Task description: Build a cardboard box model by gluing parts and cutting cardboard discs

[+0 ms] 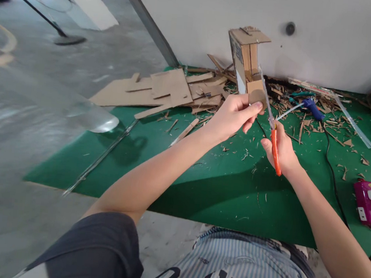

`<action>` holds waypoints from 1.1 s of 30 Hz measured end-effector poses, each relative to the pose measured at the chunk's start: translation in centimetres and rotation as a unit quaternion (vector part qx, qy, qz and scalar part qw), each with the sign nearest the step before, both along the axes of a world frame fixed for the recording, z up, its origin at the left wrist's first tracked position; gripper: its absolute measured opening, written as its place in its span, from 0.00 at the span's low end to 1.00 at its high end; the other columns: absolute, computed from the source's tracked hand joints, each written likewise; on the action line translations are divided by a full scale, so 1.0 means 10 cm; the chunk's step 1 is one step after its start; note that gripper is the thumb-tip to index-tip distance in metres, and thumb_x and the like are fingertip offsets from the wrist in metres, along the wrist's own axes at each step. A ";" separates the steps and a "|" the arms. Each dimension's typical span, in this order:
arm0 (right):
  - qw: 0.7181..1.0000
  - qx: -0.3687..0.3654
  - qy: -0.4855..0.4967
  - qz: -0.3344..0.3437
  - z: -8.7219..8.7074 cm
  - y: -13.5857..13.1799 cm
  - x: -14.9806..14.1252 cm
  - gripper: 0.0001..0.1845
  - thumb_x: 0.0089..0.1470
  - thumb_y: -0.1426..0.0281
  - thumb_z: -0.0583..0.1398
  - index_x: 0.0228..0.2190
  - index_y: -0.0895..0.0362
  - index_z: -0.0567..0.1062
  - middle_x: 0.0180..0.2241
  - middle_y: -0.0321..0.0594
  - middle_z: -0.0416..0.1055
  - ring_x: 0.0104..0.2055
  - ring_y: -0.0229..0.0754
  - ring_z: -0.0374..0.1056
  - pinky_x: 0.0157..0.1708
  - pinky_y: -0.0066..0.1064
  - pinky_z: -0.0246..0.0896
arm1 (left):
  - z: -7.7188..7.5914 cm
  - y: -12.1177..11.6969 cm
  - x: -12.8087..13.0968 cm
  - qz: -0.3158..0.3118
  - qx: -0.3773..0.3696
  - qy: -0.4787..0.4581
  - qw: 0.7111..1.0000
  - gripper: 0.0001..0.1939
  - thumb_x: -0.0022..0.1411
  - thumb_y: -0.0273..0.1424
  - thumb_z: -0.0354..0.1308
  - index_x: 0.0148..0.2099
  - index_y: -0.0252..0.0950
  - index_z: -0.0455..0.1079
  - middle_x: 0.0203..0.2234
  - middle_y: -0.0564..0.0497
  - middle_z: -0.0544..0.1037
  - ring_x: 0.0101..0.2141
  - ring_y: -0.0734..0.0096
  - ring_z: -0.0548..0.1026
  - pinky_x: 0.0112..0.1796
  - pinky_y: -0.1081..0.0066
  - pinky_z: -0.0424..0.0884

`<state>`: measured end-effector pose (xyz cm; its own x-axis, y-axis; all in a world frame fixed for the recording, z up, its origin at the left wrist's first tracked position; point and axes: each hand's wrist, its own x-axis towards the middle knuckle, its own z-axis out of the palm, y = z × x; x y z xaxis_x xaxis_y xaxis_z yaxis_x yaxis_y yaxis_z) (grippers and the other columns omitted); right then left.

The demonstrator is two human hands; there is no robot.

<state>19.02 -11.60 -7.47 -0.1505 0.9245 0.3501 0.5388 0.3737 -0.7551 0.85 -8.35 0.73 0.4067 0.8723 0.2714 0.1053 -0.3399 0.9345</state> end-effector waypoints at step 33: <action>0.999 0.032 0.011 -0.006 -0.10 0.02 -0.06 0.48 0.54 0.30 0.47 0.56 0.56 0.62 0.32 0.39 0.68 0.30 0.46 0.67 0.33 0.44 0.66 | 0.06 -0.01 -0.03 0.000 0.011 0.059 0.998 0.14 0.75 0.35 0.50 0.34 0.36 0.60 0.24 0.57 0.66 0.18 0.84 0.67 0.25 0.75 0.63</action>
